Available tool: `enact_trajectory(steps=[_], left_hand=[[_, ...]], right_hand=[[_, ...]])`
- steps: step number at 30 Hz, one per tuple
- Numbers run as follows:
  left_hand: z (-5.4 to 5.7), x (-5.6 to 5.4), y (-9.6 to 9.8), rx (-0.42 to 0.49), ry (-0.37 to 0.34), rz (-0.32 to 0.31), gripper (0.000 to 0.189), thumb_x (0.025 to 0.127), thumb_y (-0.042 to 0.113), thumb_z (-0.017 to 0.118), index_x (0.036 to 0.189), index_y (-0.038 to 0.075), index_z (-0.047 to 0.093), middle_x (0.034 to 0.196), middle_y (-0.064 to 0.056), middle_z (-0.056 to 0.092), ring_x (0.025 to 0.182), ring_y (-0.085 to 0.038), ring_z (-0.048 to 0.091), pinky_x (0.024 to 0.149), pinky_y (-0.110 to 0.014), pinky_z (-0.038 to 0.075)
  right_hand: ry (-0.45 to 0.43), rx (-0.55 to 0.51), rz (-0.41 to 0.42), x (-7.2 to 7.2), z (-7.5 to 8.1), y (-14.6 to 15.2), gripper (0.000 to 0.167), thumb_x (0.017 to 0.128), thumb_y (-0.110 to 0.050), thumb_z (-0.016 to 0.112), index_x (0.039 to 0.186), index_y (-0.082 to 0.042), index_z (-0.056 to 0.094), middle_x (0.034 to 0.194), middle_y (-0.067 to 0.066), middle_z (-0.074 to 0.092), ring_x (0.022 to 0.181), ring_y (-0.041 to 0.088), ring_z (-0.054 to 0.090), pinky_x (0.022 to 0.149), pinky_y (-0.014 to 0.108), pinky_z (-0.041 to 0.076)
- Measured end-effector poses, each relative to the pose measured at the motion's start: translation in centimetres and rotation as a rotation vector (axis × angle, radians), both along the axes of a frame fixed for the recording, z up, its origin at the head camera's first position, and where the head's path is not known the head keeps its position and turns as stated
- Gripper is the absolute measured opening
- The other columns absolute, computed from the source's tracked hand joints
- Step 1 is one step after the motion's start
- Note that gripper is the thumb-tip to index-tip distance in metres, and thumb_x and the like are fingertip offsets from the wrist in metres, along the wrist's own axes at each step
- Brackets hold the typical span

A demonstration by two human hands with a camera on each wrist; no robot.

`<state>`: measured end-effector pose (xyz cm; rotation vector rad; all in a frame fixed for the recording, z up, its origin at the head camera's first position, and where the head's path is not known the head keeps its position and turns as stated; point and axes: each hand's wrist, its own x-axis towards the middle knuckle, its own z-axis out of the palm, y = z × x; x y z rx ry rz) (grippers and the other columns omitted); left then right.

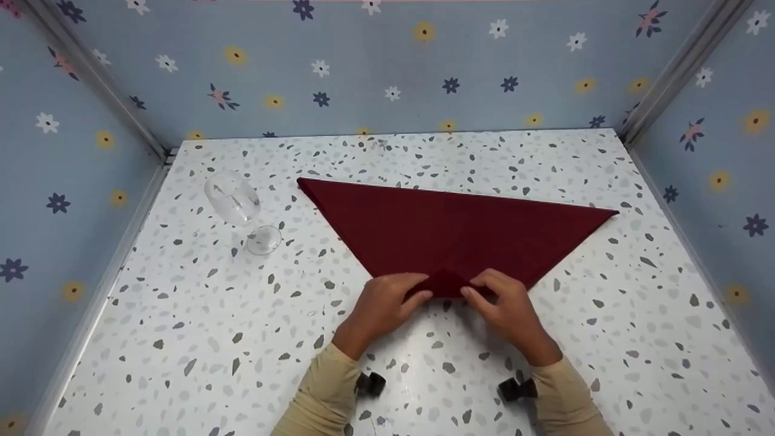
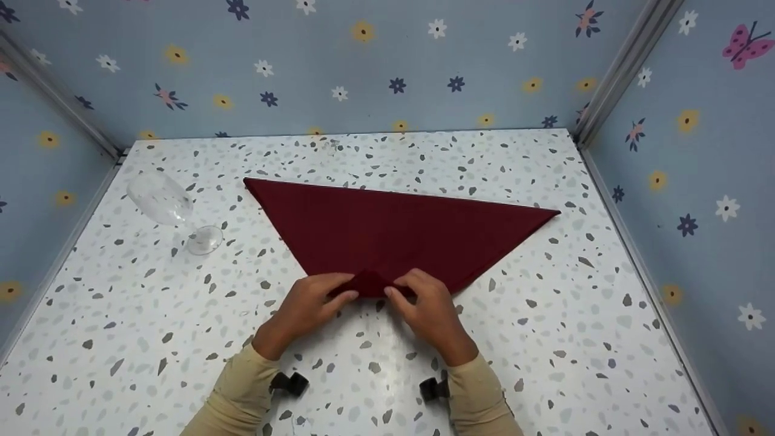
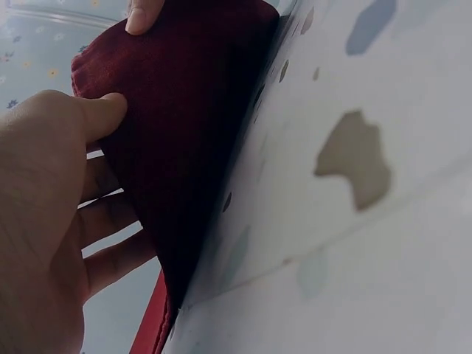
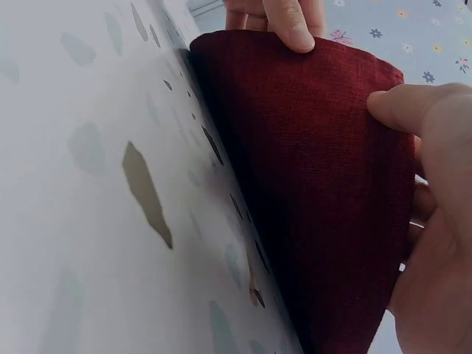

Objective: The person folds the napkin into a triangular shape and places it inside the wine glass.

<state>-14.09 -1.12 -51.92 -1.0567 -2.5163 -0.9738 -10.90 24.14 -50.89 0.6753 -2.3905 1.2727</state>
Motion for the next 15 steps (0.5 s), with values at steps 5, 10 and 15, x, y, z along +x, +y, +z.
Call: enact_trajectory(steps=[5,10,15], left_hand=[[-0.16,-0.16,-0.01,0.009,0.051,0.019,0.019,0.095,0.027,0.072,0.101,0.009,0.075,0.097,0.000,0.074,0.088,-0.014,0.071,0.077,-0.030,0.056],[-0.19,-0.22,0.05,0.028,0.114,0.019,0.014,0.094,0.022,0.073,0.099,0.010,0.076,0.095,-0.001,0.075,0.087,-0.015,0.071,0.075,-0.031,0.057],[-0.13,-0.16,0.12,0.049,0.162,0.012,0.013,0.092,0.016,0.074,0.102,0.008,0.077,0.094,-0.002,0.075,0.086,-0.016,0.072,0.075,-0.031,0.057]], right_hand=[[0.011,-0.001,-0.017,0.01,-0.18,-0.06,0.011,0.090,-0.009,0.076,0.087,-0.016,0.069,0.084,-0.012,0.063,0.074,0.008,0.057,0.068,0.018,0.046],[-0.003,0.013,-0.038,0.02,-0.24,0.06,0.012,0.090,-0.010,0.077,0.086,-0.015,0.067,0.084,-0.012,0.062,0.074,0.008,0.057,0.067,0.022,0.047],[-0.044,0.032,-0.013,-0.08,-0.28,0.65,0.011,0.090,-0.013,0.078,0.088,-0.016,0.067,0.086,-0.011,0.062,0.076,0.009,0.058,0.069,0.022,0.048]])
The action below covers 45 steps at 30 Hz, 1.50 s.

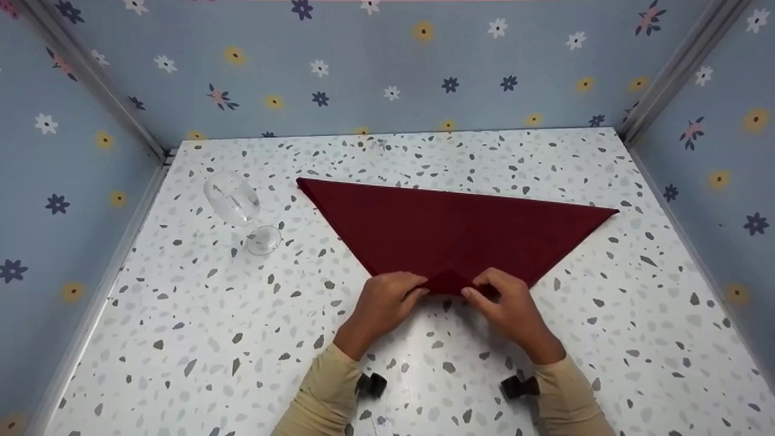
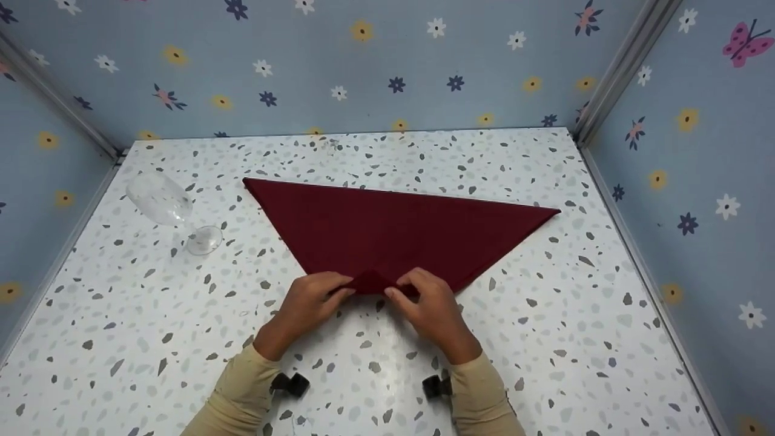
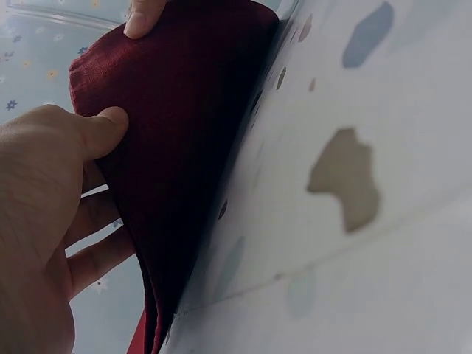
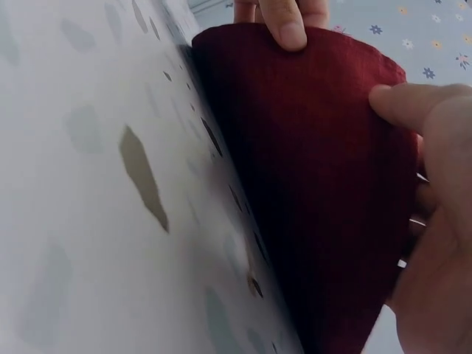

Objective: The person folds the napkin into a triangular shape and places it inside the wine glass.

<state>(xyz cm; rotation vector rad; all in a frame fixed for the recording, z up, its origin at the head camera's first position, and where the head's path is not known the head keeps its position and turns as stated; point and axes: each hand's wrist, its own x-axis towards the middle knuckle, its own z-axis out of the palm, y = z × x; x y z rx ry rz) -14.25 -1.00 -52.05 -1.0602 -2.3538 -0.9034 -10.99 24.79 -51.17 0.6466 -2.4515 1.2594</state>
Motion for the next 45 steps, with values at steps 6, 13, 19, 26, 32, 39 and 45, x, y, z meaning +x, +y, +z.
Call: enact_trajectory(steps=[6,13,19,26,32,39,45], left_hand=[[-0.1,-0.1,0.1,0.037,0.003,-0.009,0.015,0.092,0.014,0.073,0.105,0.006,0.077,0.096,-0.003,0.076,0.088,-0.016,0.072,0.077,-0.030,0.057],[0.0,-0.2,-0.2,0.046,-0.134,-0.017,0.022,0.097,0.015,0.068,0.115,0.005,0.074,0.109,-0.006,0.074,0.102,-0.018,0.070,0.088,-0.031,0.055],[0.0,-0.4,-1.0,0.047,-0.314,0.019,0.027,0.099,0.021,0.066,0.121,0.006,0.072,0.118,-0.006,0.072,0.111,-0.020,0.067,0.095,-0.035,0.052],[-0.1,-0.6,-1.2,0.055,-0.320,0.008,0.024,0.099,0.019,0.066,0.118,0.006,0.073,0.113,-0.006,0.073,0.106,-0.020,0.069,0.091,-0.034,0.054],[-0.2,-0.6,-1.2,0.078,-0.320,0.011,0.024,0.098,0.018,0.066,0.117,0.005,0.073,0.114,-0.007,0.073,0.107,-0.021,0.069,0.092,-0.034,0.054],[-0.3,-0.5,-1.2,0.082,-0.351,0.015,0.031,0.100,0.019,0.065,0.130,0.012,0.066,0.114,-0.006,0.073,0.083,-0.017,0.069,0.080,-0.034,0.055],[-0.2,-0.7,-1.0,0.118,-0.365,0.034,0.019,0.098,0.013,0.066,0.117,0.013,0.065,0.107,-0.003,0.073,0.097,-0.011,0.067,0.082,-0.034,0.055]], right_hand=[[-0.066,0.048,0.061,-0.2,0.2,1.1,0.013,0.090,-0.012,0.077,0.101,-0.019,0.075,0.098,-0.013,0.066,0.091,0.009,0.063,0.082,0.023,0.050],[-0.056,0.034,0.038,-0.2,0.4,1.4,0.007,0.092,-0.010,0.075,0.097,-0.015,0.076,0.095,-0.012,0.068,0.088,0.009,0.064,0.079,0.022,0.051],[-0.065,0.005,-0.035,-0.2,0.2,1.4,0.007,0.091,-0.012,0.076,0.095,-0.018,0.073,0.092,-0.014,0.067,0.083,0.009,0.064,0.075,0.019,0.049],[-0.119,-0.015,-0.061,0.1,0.4,1.4,0.012,0.092,-0.010,0.074,0.103,-0.014,0.073,0.098,-0.010,0.070,0.087,0.012,0.064,0.076,0.021,0.049],[-0.125,-0.131,-0.051,0.3,0.6,1.0,0.025,0.091,0.006,0.068,0.114,-0.004,0.065,0.109,0.007,0.071,0.104,0.023,0.067,0.086,0.019,0.049],[0.040,-0.137,-0.029,0.3,0.8,0.5,0.028,0.084,0.019,0.066,0.100,-0.002,0.073,0.106,0.013,0.073,0.098,0.032,0.069,0.081,0.017,0.051],[0.005,-0.114,-0.023,0.2,0.6,0.8,0.032,0.088,0.012,0.067,0.112,-0.008,0.077,0.119,0.009,0.071,0.114,0.029,0.065,0.097,0.020,0.047]])
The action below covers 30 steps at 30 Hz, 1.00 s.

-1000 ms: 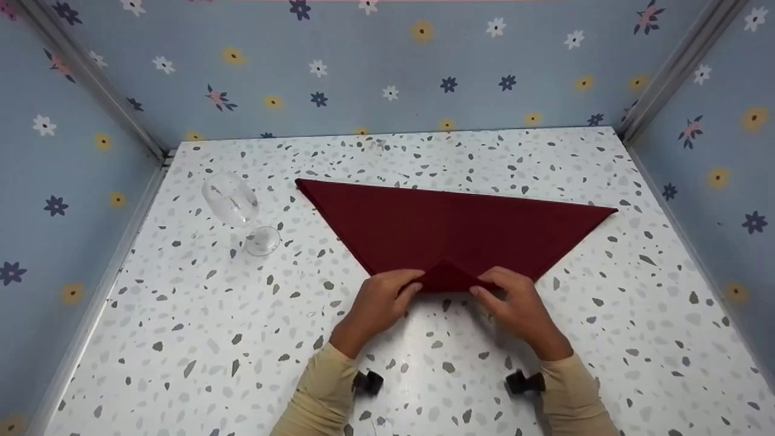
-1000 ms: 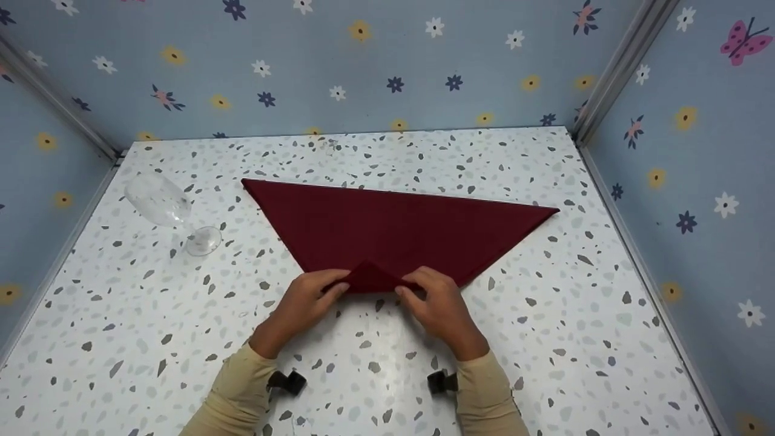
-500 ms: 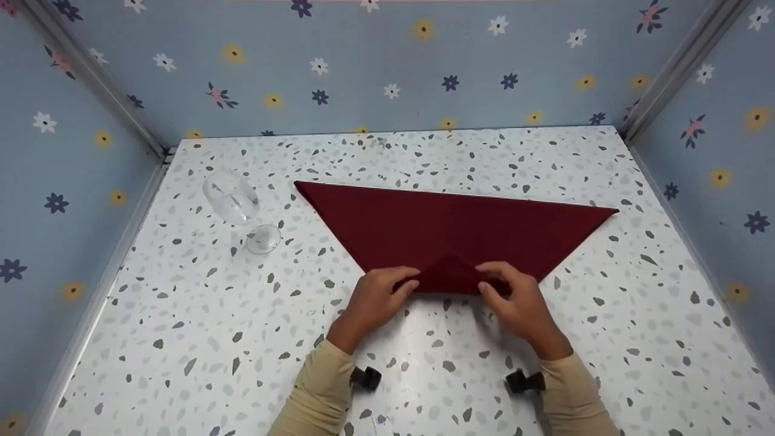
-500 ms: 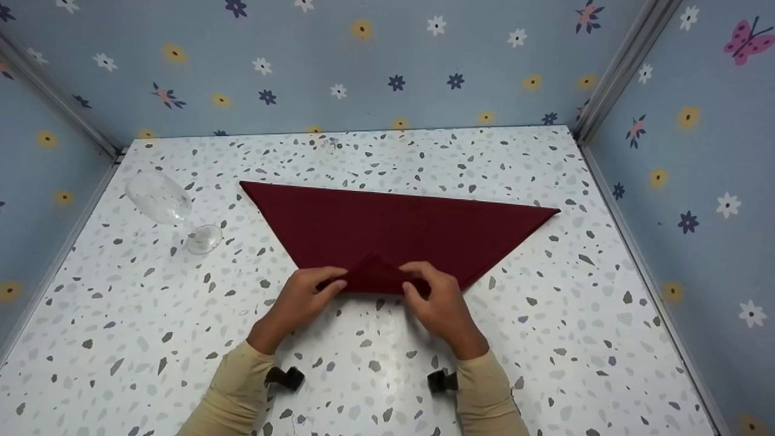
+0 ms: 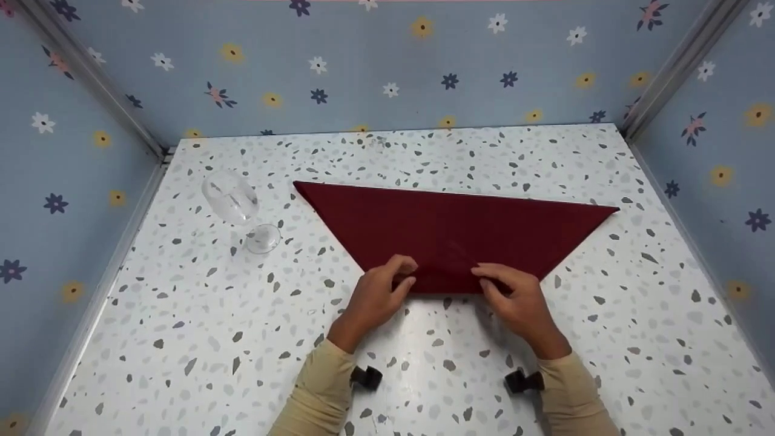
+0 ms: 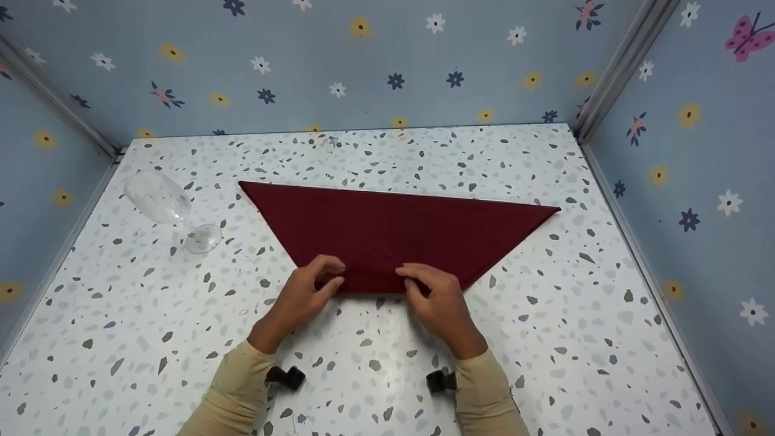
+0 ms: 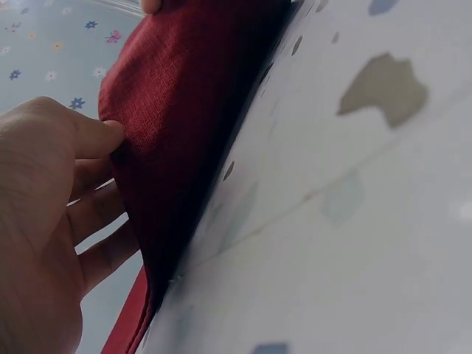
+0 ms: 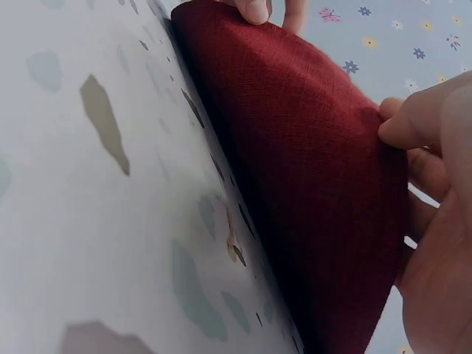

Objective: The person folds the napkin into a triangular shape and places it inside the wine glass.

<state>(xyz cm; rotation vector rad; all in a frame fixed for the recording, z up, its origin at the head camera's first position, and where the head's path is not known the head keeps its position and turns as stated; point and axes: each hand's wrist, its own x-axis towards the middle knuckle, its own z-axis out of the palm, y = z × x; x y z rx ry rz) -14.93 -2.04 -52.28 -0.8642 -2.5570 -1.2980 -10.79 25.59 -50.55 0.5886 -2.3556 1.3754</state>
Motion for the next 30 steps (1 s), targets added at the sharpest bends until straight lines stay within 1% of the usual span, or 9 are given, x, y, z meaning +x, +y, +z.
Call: enact_trajectory(steps=[3,6,10,12,14,19,23,27,30], left_hand=[[0.0,-0.1,0.0,0.012,0.033,-0.013,0.010,0.097,0.009,0.066,0.107,0.011,0.069,0.103,0.000,0.072,0.099,-0.012,0.067,0.085,-0.032,0.054],[0.0,-0.3,-0.1,0.006,0.036,-0.046,0.013,0.097,0.009,0.066,0.108,0.010,0.073,0.106,0.001,0.072,0.103,-0.012,0.066,0.090,-0.031,0.052],[-0.1,-0.2,-0.2,-0.019,0.001,-0.100,0.020,0.099,0.015,0.066,0.116,0.011,0.074,0.113,0.002,0.070,0.109,-0.013,0.064,0.095,-0.033,0.050],[-0.2,-0.3,-0.2,-0.034,-0.014,-0.124,0.021,0.099,0.017,0.066,0.117,0.011,0.075,0.113,0.001,0.069,0.110,-0.014,0.063,0.095,-0.035,0.050],[-0.2,-0.2,-0.2,-0.042,-0.027,-0.137,0.021,0.099,0.018,0.066,0.116,0.011,0.076,0.113,0.000,0.068,0.109,-0.015,0.063,0.095,-0.035,0.050],[-0.1,-0.3,-0.1,-0.082,-0.043,-0.130,0.025,0.099,0.020,0.065,0.121,0.011,0.074,0.109,-0.003,0.067,0.102,-0.016,0.063,0.090,-0.034,0.051],[0.0,-0.5,-0.1,-0.136,-0.049,-0.109,0.029,0.100,0.023,0.064,0.126,0.011,0.071,0.111,-0.004,0.067,0.102,-0.017,0.061,0.091,-0.034,0.050],[-0.1,-0.4,-0.1,-0.168,-0.054,-0.095,0.029,0.101,0.022,0.061,0.126,0.009,0.071,0.112,-0.004,0.068,0.106,-0.020,0.061,0.094,-0.035,0.049],[-0.2,-0.3,-0.2,-0.178,-0.051,-0.088,0.028,0.102,0.020,0.060,0.125,0.008,0.071,0.113,-0.005,0.068,0.107,-0.021,0.062,0.096,-0.037,0.048]], right_hand=[[-0.052,0.037,0.005,-0.1,-0.2,0.2,0.031,0.091,0.003,0.069,0.120,-0.007,0.074,0.126,0.012,0.068,0.122,0.024,0.060,0.103,0.020,0.042],[-0.102,0.092,0.010,-0.1,-0.3,0.2,0.033,0.094,-0.006,0.069,0.127,-0.007,0.071,0.132,0.014,0.064,0.127,0.023,0.056,0.106,0.021,0.039],[-0.146,0.169,0.011,-0.1,-0.5,0.0,0.039,0.094,-0.010,0.069,0.133,-0.006,0.066,0.139,0.013,0.059,0.132,0.024,0.052,0.108,0.035,0.041],[-0.150,0.200,0.011,-0.1,-0.5,-0.1,0.043,0.094,-0.010,0.070,0.136,-0.005,0.063,0.142,0.011,0.057,0.133,0.025,0.051,0.107,0.043,0.042],[-0.146,0.228,0.012,-0.2,-0.6,-0.1,0.045,0.094,-0.010,0.069,0.138,-0.005,0.061,0.145,0.010,0.055,0.135,0.025,0.049,0.107,0.047,0.042],[-0.170,0.313,-0.038,-0.5,-0.7,0.1,0.048,0.097,-0.013,0.066,0.144,-0.006,0.056,0.150,0.007,0.049,0.136,0.028,0.047,0.108,0.048,0.041],[-0.201,0.370,-0.071,-0.7,-0.9,0.2,0.052,0.096,-0.012,0.066,0.146,-0.006,0.052,0.153,0.006,0.046,0.136,0.029,0.045,0.108,0.051,0.039],[-0.214,0.378,-0.063,-0.7,-1.1,0.1,0.053,0.096,-0.011,0.067,0.146,-0.005,0.052,0.153,0.009,0.045,0.138,0.031,0.042,0.110,0.051,0.037],[-0.217,0.366,-0.070,-0.7,-1.2,0.1,0.050,0.096,-0.012,0.067,0.144,-0.005,0.054,0.149,0.012,0.049,0.137,0.031,0.044,0.109,0.050,0.038]])
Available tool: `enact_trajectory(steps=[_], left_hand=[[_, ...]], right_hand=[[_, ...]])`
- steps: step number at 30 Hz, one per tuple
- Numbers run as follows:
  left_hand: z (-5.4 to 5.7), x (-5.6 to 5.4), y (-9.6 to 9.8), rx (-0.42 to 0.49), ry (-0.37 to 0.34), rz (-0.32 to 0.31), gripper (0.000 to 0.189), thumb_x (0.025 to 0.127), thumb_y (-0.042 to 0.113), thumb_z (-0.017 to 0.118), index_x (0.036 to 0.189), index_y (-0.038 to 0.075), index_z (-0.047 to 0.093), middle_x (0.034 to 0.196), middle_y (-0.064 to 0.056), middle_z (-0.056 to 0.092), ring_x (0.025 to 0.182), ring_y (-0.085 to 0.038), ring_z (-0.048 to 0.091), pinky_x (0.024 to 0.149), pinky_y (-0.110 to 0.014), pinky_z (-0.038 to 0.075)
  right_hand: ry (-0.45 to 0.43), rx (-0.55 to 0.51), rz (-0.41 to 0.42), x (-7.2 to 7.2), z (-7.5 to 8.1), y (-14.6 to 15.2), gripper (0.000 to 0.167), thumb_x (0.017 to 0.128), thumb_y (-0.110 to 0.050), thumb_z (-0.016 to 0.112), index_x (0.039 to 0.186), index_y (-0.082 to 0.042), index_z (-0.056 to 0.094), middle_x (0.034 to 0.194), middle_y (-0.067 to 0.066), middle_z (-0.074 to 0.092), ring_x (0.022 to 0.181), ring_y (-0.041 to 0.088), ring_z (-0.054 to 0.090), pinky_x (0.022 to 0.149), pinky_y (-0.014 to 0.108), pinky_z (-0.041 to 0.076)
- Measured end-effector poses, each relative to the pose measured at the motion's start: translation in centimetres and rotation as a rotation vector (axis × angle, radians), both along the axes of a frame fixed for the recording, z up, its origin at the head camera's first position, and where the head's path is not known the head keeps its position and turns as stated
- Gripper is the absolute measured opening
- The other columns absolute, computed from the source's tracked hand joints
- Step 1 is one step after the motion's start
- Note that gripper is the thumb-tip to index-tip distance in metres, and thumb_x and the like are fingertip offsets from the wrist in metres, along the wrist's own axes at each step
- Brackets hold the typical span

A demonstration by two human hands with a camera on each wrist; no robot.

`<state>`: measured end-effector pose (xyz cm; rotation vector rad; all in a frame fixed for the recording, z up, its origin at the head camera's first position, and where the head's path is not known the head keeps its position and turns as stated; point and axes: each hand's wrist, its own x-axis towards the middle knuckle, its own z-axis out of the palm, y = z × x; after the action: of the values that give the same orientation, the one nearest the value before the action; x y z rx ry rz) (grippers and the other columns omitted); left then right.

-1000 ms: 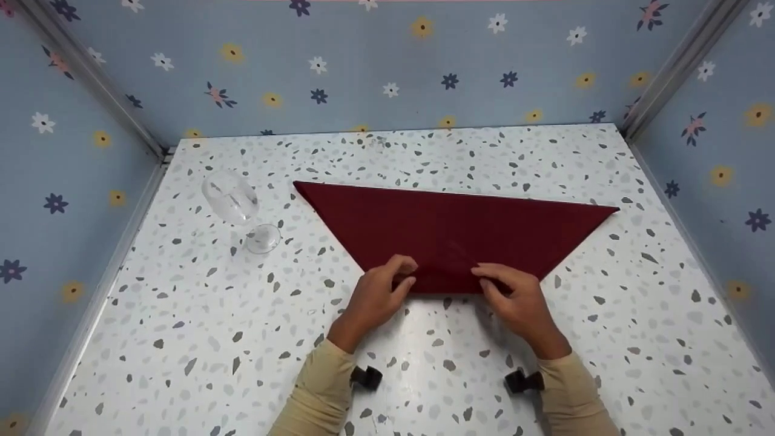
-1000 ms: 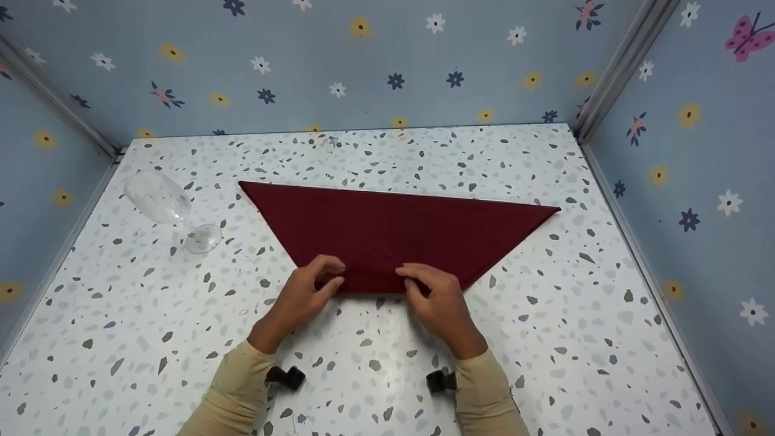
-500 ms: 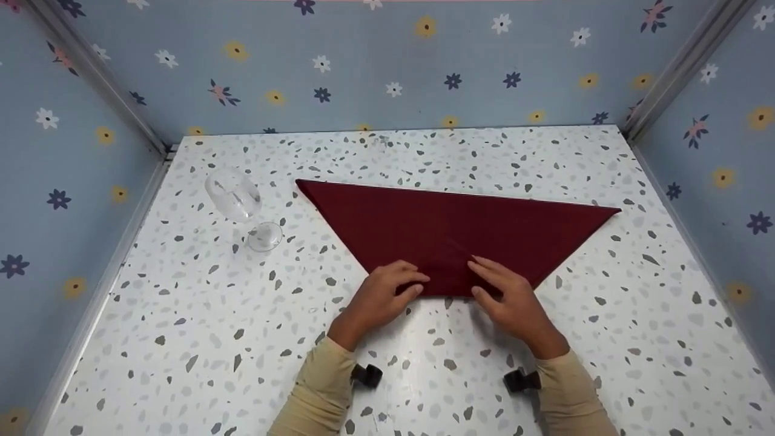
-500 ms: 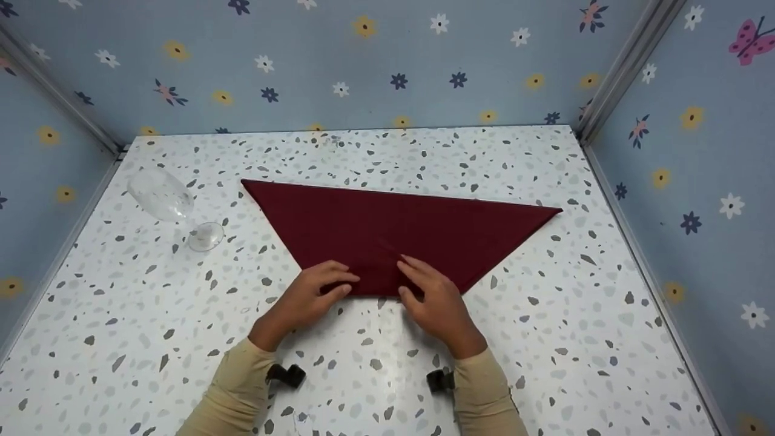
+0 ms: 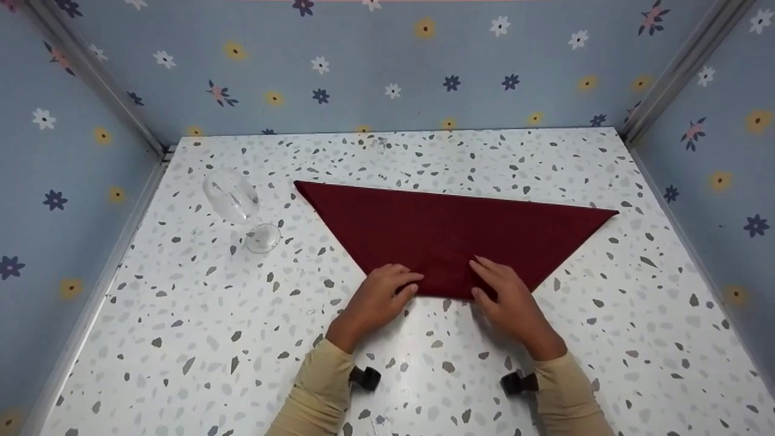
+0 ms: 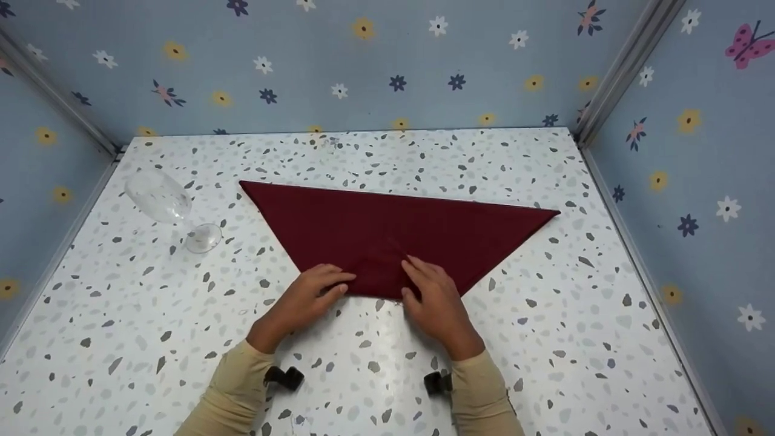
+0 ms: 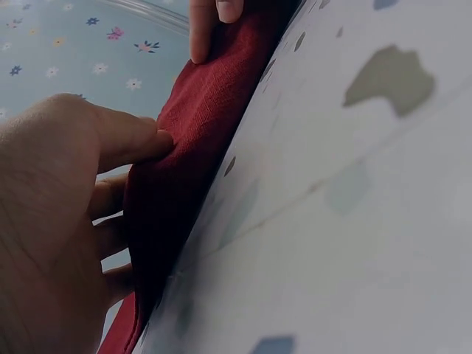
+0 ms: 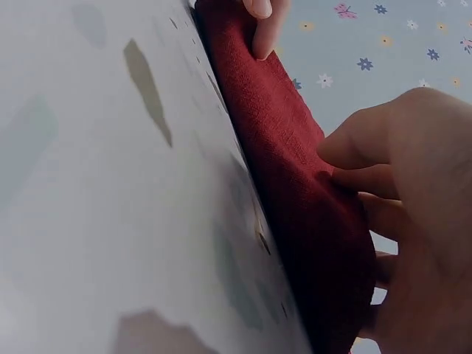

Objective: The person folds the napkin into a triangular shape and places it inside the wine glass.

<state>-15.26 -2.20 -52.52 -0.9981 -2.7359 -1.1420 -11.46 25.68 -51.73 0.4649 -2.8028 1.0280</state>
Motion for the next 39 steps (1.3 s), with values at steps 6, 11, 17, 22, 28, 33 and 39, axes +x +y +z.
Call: enact_trajectory(steps=[6,11,17,22,28,33,39], left_hand=[[-0.1,0.1,0.0,-0.015,0.027,0.020,0.027,0.102,0.018,0.059,0.124,0.008,0.072,0.117,-0.007,0.069,0.113,-0.024,0.061,0.100,-0.039,0.046],[-0.2,0.1,0.0,-0.049,0.031,0.043,0.028,0.101,0.019,0.059,0.124,0.008,0.072,0.122,-0.010,0.068,0.119,-0.026,0.058,0.105,-0.041,0.042],[-0.2,0.1,0.0,-0.057,0.052,0.053,0.031,0.099,0.019,0.063,0.126,0.005,0.070,0.128,-0.010,0.063,0.122,-0.025,0.055,0.105,-0.040,0.042],[-0.3,0.1,-0.1,-0.085,0.087,0.055,0.037,0.099,0.021,0.064,0.132,0.005,0.066,0.140,-0.007,0.057,0.132,-0.025,0.048,0.108,-0.042,0.039],[-0.5,0.2,-0.4,-0.158,0.120,0.040,0.041,0.098,0.024,0.066,0.135,0.006,0.064,0.146,-0.005,0.053,0.138,-0.027,0.042,0.111,-0.045,0.036],[-0.5,0.2,-0.4,-0.186,0.126,0.044,0.042,0.097,0.025,0.067,0.135,0.006,0.064,0.145,-0.005,0.054,0.138,-0.028,0.043,0.110,-0.045,0.037],[-0.5,0.2,-0.3,-0.202,0.100,0.062,0.043,0.097,0.027,0.067,0.134,0.006,0.065,0.142,-0.008,0.053,0.137,-0.027,0.043,0.111,-0.043,0.036]], right_hand=[[0.023,-0.064,-0.039,0.0,0.0,0.3,0.041,0.095,-0.010,0.068,0.135,-0.004,0.063,0.128,0.011,0.061,0.122,0.026,0.056,0.101,0.044,0.046],[0.000,-0.070,-0.041,-0.1,0.2,0.6,0.034,0.096,-0.010,0.066,0.129,-0.004,0.068,0.130,0.011,0.062,0.125,0.028,0.055,0.105,0.045,0.044],[-0.033,-0.045,-0.024,0.0,0.1,0.6,0.041,0.097,-0.013,0.066,0.136,-0.002,0.062,0.141,0.009,0.056,0.134,0.029,0.047,0.110,0.048,0.038],[-0.027,0.027,0.009,-0.1,-0.2,0.6,0.052,0.095,-0.012,0.068,0.143,0.000,0.053,0.151,0.010,0.048,0.141,0.033,0.039,0.116,0.060,0.022],[-0.048,0.132,0.045,-0.1,-0.5,0.7,0.058,0.095,-0.017,0.070,0.146,0.002,0.048,0.156,0.009,0.041,0.144,0.034,0.034,0.117,0.062,0.015],[-0.095,0.173,0.048,0.0,-0.3,0.7,0.063,0.095,-0.018,0.069,0.149,0.002,0.044,0.161,0.008,0.032,0.146,0.038,0.027,0.117,0.062,0.014],[-0.125,0.105,-0.065,0.0,0.0,1.2,0.054,0.094,-0.014,0.066,0.144,-0.001,0.052,0.160,0.015,0.031,0.147,0.037,0.024,0.113,0.054,0.031]])
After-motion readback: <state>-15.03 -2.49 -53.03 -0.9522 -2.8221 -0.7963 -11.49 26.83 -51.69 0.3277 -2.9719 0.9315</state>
